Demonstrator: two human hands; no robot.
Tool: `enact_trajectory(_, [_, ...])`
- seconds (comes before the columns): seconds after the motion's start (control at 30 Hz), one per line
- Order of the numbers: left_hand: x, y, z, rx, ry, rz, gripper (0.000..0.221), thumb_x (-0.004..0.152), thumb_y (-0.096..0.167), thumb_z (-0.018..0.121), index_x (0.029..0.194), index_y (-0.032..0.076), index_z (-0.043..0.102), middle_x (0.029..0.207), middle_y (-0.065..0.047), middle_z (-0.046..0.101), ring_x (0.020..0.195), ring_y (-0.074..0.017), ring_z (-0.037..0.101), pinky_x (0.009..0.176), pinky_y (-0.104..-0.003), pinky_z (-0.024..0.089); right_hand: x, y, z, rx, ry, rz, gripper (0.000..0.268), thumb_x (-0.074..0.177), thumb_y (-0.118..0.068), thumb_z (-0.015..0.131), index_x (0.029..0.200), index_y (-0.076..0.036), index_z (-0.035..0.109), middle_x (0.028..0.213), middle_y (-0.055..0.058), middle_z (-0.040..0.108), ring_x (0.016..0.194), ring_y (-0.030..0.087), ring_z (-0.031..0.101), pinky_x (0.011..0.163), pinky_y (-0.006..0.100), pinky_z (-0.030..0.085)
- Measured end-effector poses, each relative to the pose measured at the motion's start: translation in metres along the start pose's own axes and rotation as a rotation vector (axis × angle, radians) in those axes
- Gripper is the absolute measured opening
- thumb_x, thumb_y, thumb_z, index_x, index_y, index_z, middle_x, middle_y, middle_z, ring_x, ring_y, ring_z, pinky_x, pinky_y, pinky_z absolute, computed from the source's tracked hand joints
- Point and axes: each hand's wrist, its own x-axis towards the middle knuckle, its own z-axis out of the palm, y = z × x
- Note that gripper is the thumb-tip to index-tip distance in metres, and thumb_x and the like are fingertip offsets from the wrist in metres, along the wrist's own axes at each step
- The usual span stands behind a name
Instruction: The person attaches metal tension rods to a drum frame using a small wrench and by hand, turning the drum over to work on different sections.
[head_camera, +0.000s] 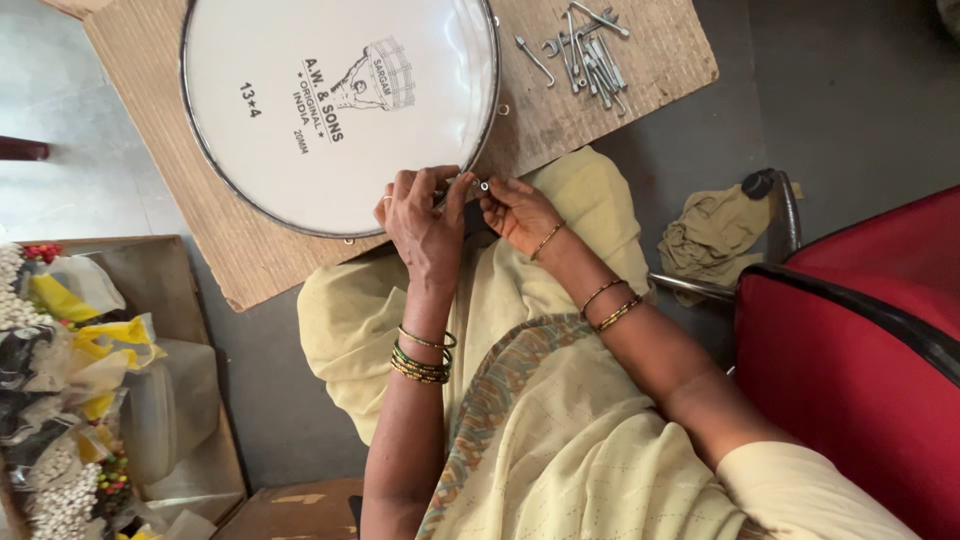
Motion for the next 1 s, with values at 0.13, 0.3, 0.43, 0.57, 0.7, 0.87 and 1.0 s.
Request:
enact_trajectory(0.13, [0.000, -0.003, 0.003, 0.005, 0.006, -0.003, 0.017, 0.088, 0.032, 0.081, 0.094, 0.017, 0.076, 0.087, -0.004, 0.065, 0.086, -0.0255, 0.061, 0.087, -0.041, 0.040, 0.008, 0.012, 0.004, 0.116, -0.016, -0.009, 0.011, 0.102, -0.012, 0.064, 0.111, -0.007, 0.066, 0.097, 0.003, 0.071, 0.086, 0.015, 0.070, 0.073, 0.029, 0.057])
enact_trajectory(0.3, [0.001, -0.004, 0.001, 0.019, -0.018, 0.019, 0.015, 0.089, 0.032, 0.079, 0.092, 0.018, 0.076, 0.088, -0.004, 0.068, 0.085, -0.0269, 0.063, 0.081, -0.042, 0.042, 0.010, 0.011, 0.010, 0.135, -0.176, 0.004, 0.017, 0.102, -0.012, 0.061, 0.117, -0.006, 0.067, 0.105, 0.002, 0.072, 0.090, 0.011, 0.066, 0.075, 0.024, 0.054])
enact_trajectory(0.43, [0.001, 0.003, -0.003, 0.032, 0.040, -0.010, 0.016, 0.084, 0.032, 0.079, 0.090, 0.017, 0.077, 0.087, -0.005, 0.067, 0.088, -0.0257, 0.062, 0.084, -0.041, 0.042, 0.021, 0.016, 0.009, 0.109, -0.095, 0.048, 0.009, 0.105, -0.016, 0.062, 0.108, -0.009, 0.067, 0.092, 0.000, 0.070, 0.079, 0.010, 0.065, 0.069, 0.024, 0.056])
enact_trajectory(0.57, [0.002, 0.006, -0.006, -0.027, 0.030, -0.021, 0.016, 0.086, 0.033, 0.080, 0.090, 0.019, 0.078, 0.086, -0.003, 0.067, 0.089, -0.0235, 0.062, 0.087, -0.039, 0.041, 0.023, 0.017, 0.005, 0.161, -0.100, 0.123, 0.012, 0.104, -0.021, 0.062, 0.102, -0.011, 0.070, 0.084, -0.002, 0.071, 0.070, 0.008, 0.064, 0.058, 0.022, 0.052])
enact_trajectory(0.7, [0.003, 0.012, -0.007, 0.014, 0.025, -0.027, 0.017, 0.084, 0.033, 0.080, 0.091, 0.018, 0.079, 0.086, -0.003, 0.067, 0.088, -0.0239, 0.062, 0.087, -0.039, 0.040, 0.017, 0.015, 0.014, -0.022, 0.004, 0.171, 0.027, 0.100, -0.043, 0.062, 0.091, -0.017, 0.065, 0.071, -0.003, 0.063, 0.060, 0.010, 0.057, 0.053, 0.025, 0.047])
enact_trajectory(0.87, [0.003, 0.010, -0.005, 0.014, 0.032, 0.004, 0.018, 0.085, 0.033, 0.079, 0.092, 0.016, 0.078, 0.087, -0.003, 0.066, 0.087, -0.0241, 0.061, 0.088, -0.039, 0.039, 0.018, 0.013, 0.022, -0.103, 0.019, 0.158, 0.038, 0.103, -0.050, 0.049, 0.086, -0.018, 0.062, 0.068, -0.003, 0.058, 0.057, 0.012, 0.052, 0.051, 0.028, 0.042])
enact_trajectory(1.0, [0.003, 0.010, -0.005, 0.014, 0.030, -0.013, 0.018, 0.084, 0.033, 0.080, 0.091, 0.016, 0.078, 0.086, -0.003, 0.066, 0.086, -0.0243, 0.061, 0.088, -0.039, 0.039, 0.018, 0.015, 0.021, -0.032, -0.062, 0.140, 0.034, 0.105, -0.040, 0.045, 0.083, -0.018, 0.059, 0.068, -0.003, 0.058, 0.056, 0.013, 0.051, 0.052, 0.029, 0.040])
